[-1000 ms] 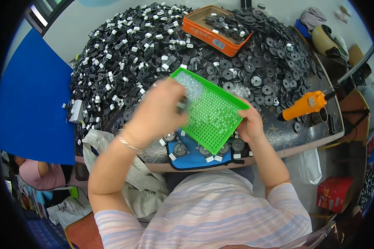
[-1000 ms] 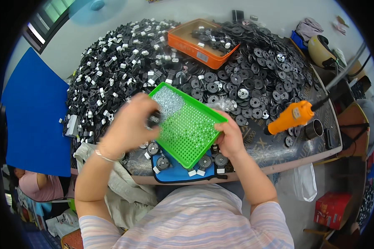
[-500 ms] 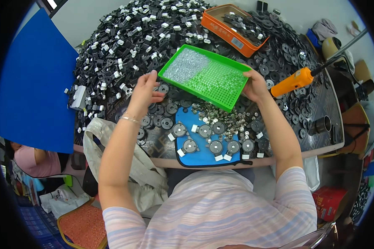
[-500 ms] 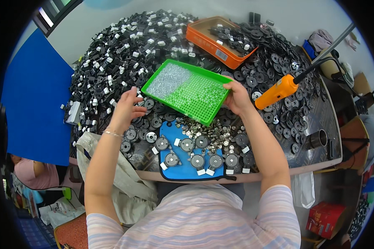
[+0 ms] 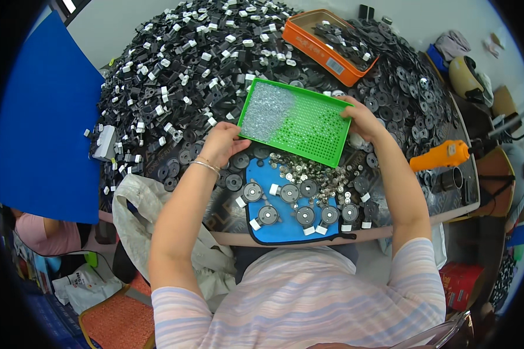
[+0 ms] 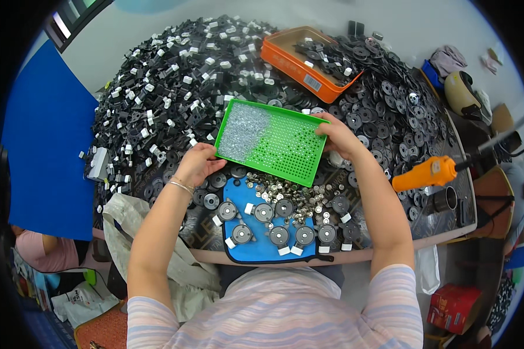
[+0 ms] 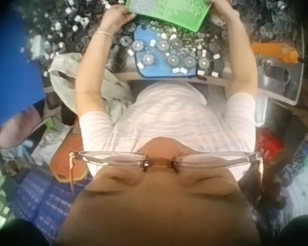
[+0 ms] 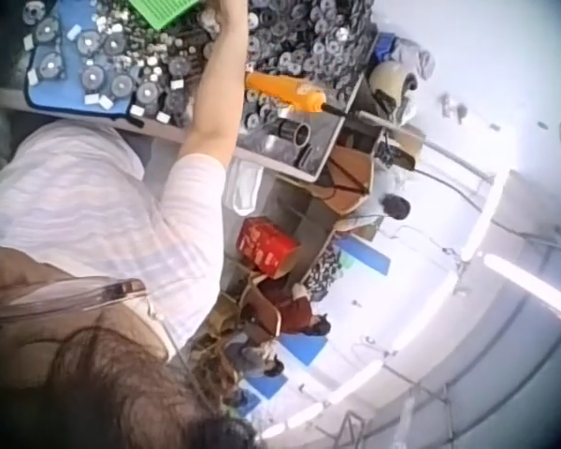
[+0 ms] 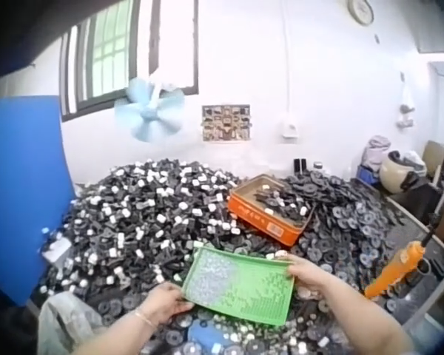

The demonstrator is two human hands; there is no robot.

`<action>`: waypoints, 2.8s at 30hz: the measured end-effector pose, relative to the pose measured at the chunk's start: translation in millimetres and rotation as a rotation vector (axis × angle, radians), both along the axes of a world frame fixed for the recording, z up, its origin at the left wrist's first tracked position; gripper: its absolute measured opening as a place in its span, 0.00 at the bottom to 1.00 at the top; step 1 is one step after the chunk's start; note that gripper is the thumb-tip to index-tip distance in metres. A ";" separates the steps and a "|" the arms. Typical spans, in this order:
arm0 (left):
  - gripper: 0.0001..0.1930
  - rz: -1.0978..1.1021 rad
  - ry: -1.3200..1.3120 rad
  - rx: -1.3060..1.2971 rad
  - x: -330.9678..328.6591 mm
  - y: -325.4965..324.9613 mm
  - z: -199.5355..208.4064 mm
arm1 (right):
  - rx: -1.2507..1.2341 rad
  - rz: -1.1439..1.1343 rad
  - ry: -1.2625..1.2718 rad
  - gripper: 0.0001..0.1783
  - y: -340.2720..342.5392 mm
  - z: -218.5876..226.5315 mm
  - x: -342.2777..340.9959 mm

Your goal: Assembling small plastic and metal components using an electric screwdriver on a workbench.

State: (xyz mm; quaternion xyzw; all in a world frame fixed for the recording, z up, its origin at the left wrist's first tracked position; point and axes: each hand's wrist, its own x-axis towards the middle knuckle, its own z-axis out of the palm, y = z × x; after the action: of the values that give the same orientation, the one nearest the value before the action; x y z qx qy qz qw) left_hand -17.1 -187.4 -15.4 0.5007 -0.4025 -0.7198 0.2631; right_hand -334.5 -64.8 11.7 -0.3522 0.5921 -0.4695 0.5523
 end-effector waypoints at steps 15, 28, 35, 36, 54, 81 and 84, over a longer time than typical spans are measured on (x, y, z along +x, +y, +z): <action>0.13 -0.029 -0.211 -0.479 36.3 36.2 18.2 | -1.314 -0.924 1.690 0.18 174.5 70.9 53.2; 0.21 -0.486 -0.509 -1.190 17.6 150.1 12.5 | -0.791 -0.741 0.261 0.25 196.8 18.2 -19.3; 0.22 -0.565 -0.527 -1.304 -0.3 140.6 7.0 | -0.963 -0.364 0.083 0.34 120.5 60.5 30.3; 0.22 -0.616 -0.551 -1.265 -0.4 138.5 7.5 | -0.956 -0.318 0.035 0.31 107.1 60.3 42.2; 0.19 -0.630 -0.535 -1.113 -10.8 130.5 0.8 | -1.047 -0.164 0.246 0.10 8.0 21.4 115.6; 0.18 -0.657 -0.532 -1.110 -7.7 126.8 -3.9 | -0.891 0.044 -0.251 0.14 53.9 57.7 138.1; 0.17 -0.665 -0.520 -1.104 -8.3 126.2 -2.9 | -0.890 0.128 -0.042 0.14 54.6 43.1 143.4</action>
State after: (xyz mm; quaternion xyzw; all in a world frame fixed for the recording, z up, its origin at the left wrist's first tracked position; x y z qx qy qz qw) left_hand -25.3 -61.1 -18.3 0.2998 -0.8917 -0.3088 0.1399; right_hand -191.1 -10.2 54.8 -0.5818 0.2981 -0.6503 0.3869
